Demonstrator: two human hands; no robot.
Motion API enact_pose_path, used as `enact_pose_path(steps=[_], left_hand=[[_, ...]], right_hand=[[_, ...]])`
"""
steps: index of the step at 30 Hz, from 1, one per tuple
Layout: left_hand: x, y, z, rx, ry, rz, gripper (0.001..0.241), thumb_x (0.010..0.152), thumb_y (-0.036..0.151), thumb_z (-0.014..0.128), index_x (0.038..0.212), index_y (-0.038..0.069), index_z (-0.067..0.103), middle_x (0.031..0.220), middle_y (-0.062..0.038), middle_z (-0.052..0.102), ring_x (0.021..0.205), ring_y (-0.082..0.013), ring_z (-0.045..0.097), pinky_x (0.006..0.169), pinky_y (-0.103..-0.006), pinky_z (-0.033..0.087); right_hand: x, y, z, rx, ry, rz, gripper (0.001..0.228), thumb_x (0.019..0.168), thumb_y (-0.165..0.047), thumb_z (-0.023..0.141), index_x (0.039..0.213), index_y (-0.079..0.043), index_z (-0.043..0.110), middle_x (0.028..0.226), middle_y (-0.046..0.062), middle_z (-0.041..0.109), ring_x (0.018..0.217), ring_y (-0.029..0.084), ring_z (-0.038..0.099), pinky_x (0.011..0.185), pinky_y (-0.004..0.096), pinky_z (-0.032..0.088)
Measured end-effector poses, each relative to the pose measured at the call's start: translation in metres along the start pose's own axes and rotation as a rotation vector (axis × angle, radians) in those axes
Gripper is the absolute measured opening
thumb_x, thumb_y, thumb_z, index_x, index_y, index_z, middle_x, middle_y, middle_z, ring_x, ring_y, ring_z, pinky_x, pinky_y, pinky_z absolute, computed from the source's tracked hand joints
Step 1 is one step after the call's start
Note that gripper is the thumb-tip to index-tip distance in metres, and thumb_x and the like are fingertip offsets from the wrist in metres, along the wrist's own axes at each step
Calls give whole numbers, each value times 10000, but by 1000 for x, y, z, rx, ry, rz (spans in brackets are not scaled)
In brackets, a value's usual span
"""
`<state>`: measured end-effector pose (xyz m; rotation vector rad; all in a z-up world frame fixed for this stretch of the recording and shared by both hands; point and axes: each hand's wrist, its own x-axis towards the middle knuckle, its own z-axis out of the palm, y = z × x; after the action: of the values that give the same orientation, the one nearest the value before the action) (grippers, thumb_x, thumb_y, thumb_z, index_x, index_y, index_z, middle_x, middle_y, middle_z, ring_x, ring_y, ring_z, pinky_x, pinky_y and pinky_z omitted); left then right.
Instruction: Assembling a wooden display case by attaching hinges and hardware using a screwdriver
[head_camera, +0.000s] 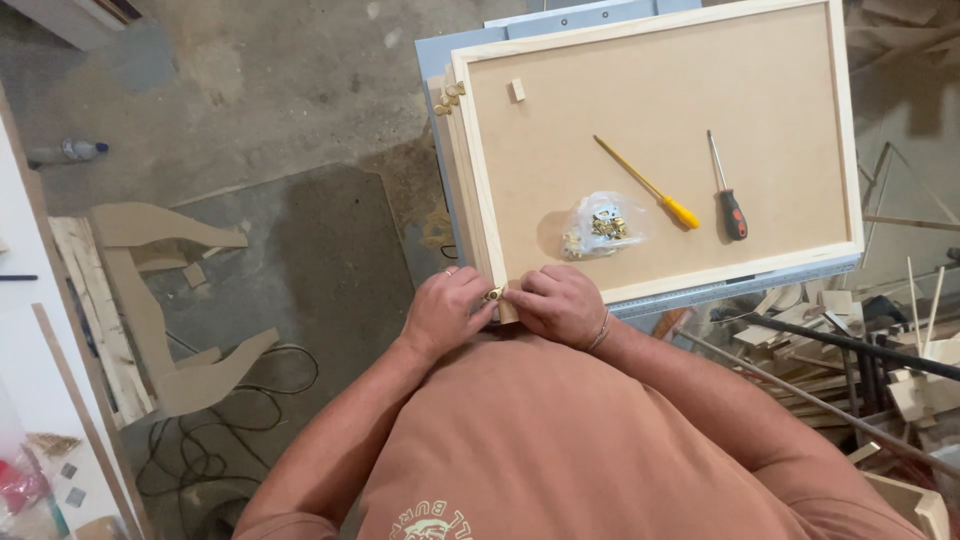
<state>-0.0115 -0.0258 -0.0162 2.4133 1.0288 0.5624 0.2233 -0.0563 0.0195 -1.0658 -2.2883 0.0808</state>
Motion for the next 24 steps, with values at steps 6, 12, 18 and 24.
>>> enact_pose_path(steps=[6, 12, 18, 24], left_hand=[[-1, -1, 1, -17, 26, 18, 163, 896, 384, 690, 937, 228, 672, 827, -6, 600, 782, -239, 659, 685, -381, 552], [-1, -1, 3, -34, 42, 30, 144, 885, 354, 698, 906, 215, 670, 807, -18, 594, 760, -250, 658, 675, -388, 548], [0, 2, -1, -39, 50, 22, 142, 890, 336, 695, 855, 207, 648, 779, -20, 574, 751, -251, 651, 668, -385, 541], [-2, 2, 2, 0, 78, 26, 161, 900, 357, 684, 845, 214, 634, 767, -11, 552, 745, -238, 642, 667, -369, 537]], right_hand=[[-4, 3, 6, 32, -5, 23, 109, 889, -186, 627, 933, -182, 726, 791, 21, 566, 633, 231, 576, 584, 360, 508], [-2, 2, 2, 38, -10, 10, 91, 878, -181, 634, 913, -175, 717, 773, 22, 554, 618, 235, 568, 573, 363, 503], [5, -2, -4, 67, -5, -15, 69, 880, -175, 643, 894, -165, 710, 775, 30, 558, 617, 241, 566, 573, 366, 501], [5, -2, -3, 75, 11, -27, 71, 877, -164, 640, 889, -164, 710, 773, 31, 559, 613, 242, 563, 572, 364, 497]])
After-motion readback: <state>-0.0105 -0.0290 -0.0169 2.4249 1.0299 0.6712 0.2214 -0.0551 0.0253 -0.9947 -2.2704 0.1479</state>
